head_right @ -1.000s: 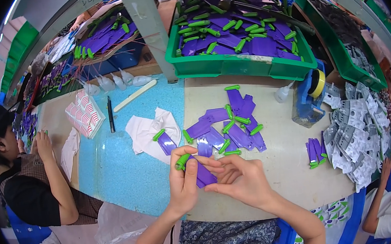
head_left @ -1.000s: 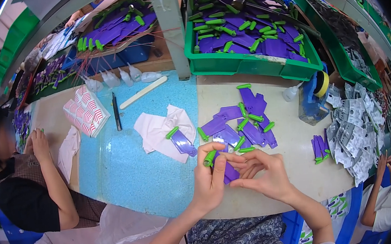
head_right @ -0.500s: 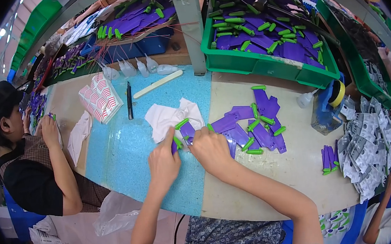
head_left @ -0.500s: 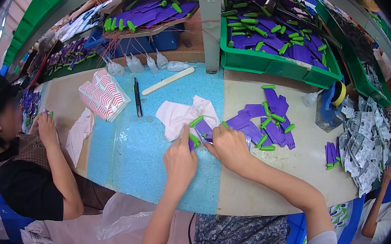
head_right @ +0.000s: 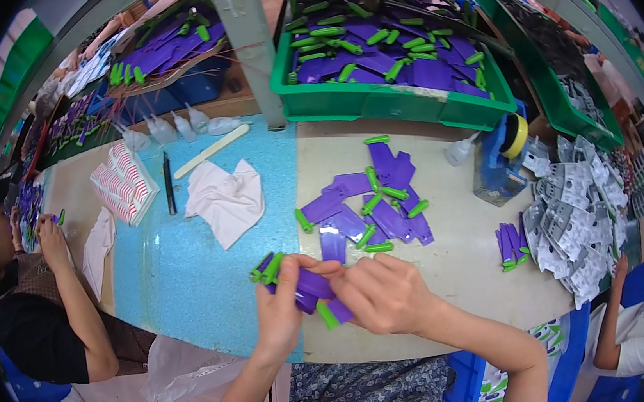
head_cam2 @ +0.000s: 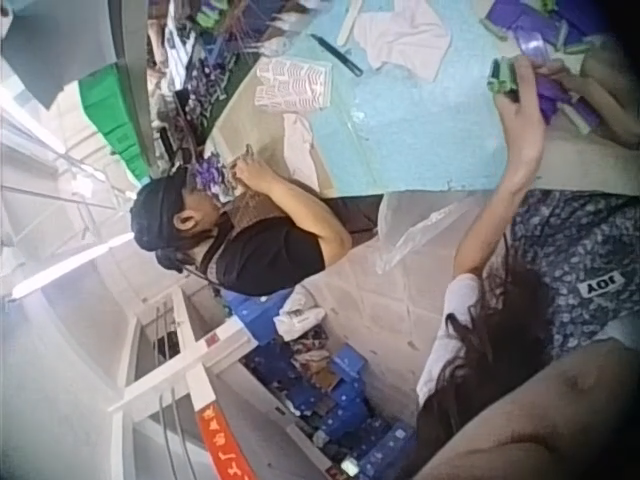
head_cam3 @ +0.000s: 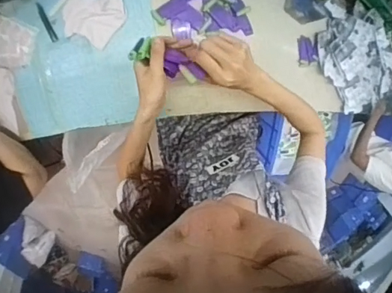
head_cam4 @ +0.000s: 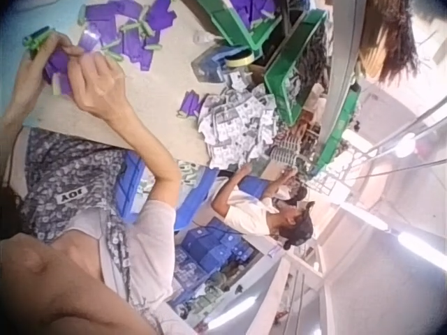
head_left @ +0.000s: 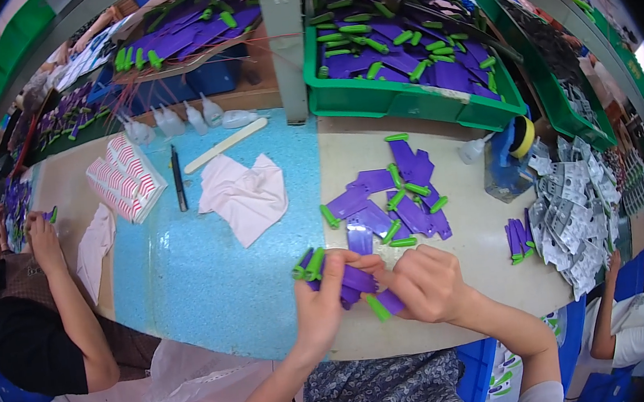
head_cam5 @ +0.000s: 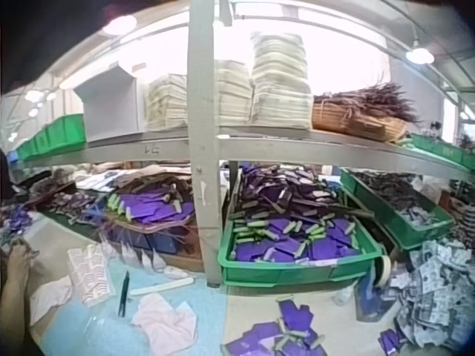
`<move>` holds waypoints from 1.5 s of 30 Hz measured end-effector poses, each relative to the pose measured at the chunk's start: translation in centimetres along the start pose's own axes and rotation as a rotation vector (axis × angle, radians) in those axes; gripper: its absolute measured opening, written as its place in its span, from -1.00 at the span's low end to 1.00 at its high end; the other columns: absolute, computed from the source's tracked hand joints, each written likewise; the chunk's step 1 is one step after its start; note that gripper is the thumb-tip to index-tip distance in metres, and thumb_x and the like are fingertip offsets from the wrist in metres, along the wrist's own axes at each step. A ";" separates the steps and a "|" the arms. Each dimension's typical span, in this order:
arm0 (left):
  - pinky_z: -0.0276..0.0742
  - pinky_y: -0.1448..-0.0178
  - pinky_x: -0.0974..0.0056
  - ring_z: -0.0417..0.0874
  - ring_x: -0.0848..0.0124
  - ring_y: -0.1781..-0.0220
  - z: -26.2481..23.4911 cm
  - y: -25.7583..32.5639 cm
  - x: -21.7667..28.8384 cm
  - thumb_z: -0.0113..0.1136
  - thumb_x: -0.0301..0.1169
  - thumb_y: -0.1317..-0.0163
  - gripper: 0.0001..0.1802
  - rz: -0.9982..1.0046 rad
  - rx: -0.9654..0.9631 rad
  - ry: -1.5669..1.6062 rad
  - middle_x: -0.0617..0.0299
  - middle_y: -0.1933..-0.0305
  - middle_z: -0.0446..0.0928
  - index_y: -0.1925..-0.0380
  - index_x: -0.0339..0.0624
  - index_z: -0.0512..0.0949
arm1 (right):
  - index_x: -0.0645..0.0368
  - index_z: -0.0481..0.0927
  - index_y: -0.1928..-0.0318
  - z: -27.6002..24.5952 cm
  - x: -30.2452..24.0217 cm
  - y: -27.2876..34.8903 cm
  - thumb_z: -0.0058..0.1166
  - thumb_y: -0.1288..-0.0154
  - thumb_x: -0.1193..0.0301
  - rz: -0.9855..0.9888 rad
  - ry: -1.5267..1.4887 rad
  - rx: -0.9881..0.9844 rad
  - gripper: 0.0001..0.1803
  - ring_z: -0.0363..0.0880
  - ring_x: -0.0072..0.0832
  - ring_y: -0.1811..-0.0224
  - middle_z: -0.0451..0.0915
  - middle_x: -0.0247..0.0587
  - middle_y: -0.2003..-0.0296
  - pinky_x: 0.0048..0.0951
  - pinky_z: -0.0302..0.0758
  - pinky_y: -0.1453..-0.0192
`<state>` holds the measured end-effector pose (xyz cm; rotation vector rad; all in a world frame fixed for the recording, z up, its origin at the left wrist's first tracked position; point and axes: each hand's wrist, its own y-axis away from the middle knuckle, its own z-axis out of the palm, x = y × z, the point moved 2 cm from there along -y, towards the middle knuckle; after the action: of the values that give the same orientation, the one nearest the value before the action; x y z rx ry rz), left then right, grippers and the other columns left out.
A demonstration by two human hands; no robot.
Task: The person fits plastic parts together, taps them using a small hammer, applies liquid glue from a bottle onto the parts, and inserts wired light components into each plastic piece.
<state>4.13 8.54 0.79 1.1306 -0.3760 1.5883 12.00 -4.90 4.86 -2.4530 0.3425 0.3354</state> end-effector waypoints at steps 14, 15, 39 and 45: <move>0.47 0.25 0.18 0.53 0.05 0.43 -1.1 -9.5 1.2 0.40 -0.52 -0.04 -0.65 0.652 0.009 -1.350 0.03 0.48 0.50 0.22 -0.37 0.46 | 0.28 0.54 -0.05 0.6 12.6 4.3 0.20 -0.21 0.53 0.539 0.184 0.166 -0.62 0.52 -0.01 0.42 0.48 -0.02 0.40 -0.20 0.51 0.31; 0.48 0.25 0.19 0.54 0.09 0.45 -1.2 -9.2 1.8 0.39 -0.58 -0.03 -0.64 0.460 -0.030 -1.166 0.05 0.48 0.52 0.20 -0.36 0.45 | 0.28 0.53 -0.08 1.0 11.7 5.0 0.22 -0.21 0.50 0.564 0.162 0.112 -0.59 0.54 -0.02 0.38 0.50 0.02 0.35 -0.21 0.52 0.26; 0.59 0.27 0.36 0.71 0.46 0.29 8.4 -0.5 -2.7 0.21 -0.20 -0.38 -0.66 0.069 -0.481 -0.777 -0.05 0.26 0.68 0.22 -0.31 0.49 | 0.33 0.60 0.32 -5.2 1.7 9.2 0.28 -0.21 0.46 0.182 0.170 0.214 -0.83 0.41 -0.44 0.66 0.39 -0.28 0.65 -0.41 0.28 0.55; 0.56 0.17 0.02 0.66 -0.01 0.28 8.5 -8.4 -3.3 0.34 -0.38 -0.16 -0.67 0.609 -0.196 -1.475 -0.14 0.28 0.60 0.20 -0.39 0.49 | 0.30 0.52 0.29 -6.3 7.5 13.2 0.16 -0.28 0.54 0.998 -0.259 0.430 -0.91 0.41 -0.57 0.62 0.52 -0.24 0.50 -0.46 0.34 0.52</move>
<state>15.31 3.31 -0.25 1.9791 -1.9138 0.8261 15.72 -20.11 0.02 -1.6294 1.3541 0.8679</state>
